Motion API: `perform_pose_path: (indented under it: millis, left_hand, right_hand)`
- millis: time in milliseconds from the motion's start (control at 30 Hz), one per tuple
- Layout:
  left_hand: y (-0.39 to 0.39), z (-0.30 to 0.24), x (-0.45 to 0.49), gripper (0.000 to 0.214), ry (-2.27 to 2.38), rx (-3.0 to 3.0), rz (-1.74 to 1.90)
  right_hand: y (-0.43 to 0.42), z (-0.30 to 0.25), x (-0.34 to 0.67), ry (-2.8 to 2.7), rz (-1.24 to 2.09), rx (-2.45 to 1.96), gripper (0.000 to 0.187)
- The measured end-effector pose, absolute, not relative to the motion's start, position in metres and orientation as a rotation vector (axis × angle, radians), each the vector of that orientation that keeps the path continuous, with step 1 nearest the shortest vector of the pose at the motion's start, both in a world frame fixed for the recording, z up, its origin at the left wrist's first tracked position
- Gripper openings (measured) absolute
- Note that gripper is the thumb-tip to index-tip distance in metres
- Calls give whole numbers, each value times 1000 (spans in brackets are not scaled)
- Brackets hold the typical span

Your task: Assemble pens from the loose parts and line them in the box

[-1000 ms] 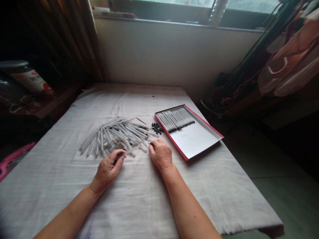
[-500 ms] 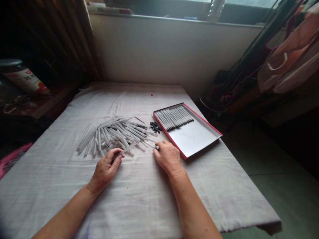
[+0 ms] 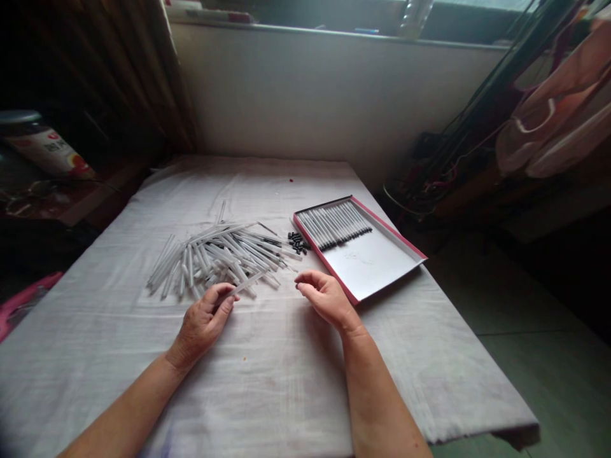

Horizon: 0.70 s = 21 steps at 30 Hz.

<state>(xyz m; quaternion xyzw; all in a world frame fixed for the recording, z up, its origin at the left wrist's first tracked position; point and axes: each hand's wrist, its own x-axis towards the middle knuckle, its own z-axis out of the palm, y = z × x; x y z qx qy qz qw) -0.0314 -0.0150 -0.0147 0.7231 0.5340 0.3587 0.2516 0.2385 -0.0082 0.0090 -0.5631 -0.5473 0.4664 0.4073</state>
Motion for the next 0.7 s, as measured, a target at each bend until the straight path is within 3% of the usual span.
perform_pose_path:
  millis: [133,333,700]
  left_hand:
    - [-15,-16,-31,22,1455,1980,988]
    - [-15,-17,-31,22,1430,2000,1024]
    - [-15,-12,-30,21,1417,2049,1015]
  right_hand:
    - [-10,9,239,-1179,1275,-1181,40]
    - [-7,12,224,-877,979,-1074,31]
    - [-3,20,213,-640,1108,-895,29]
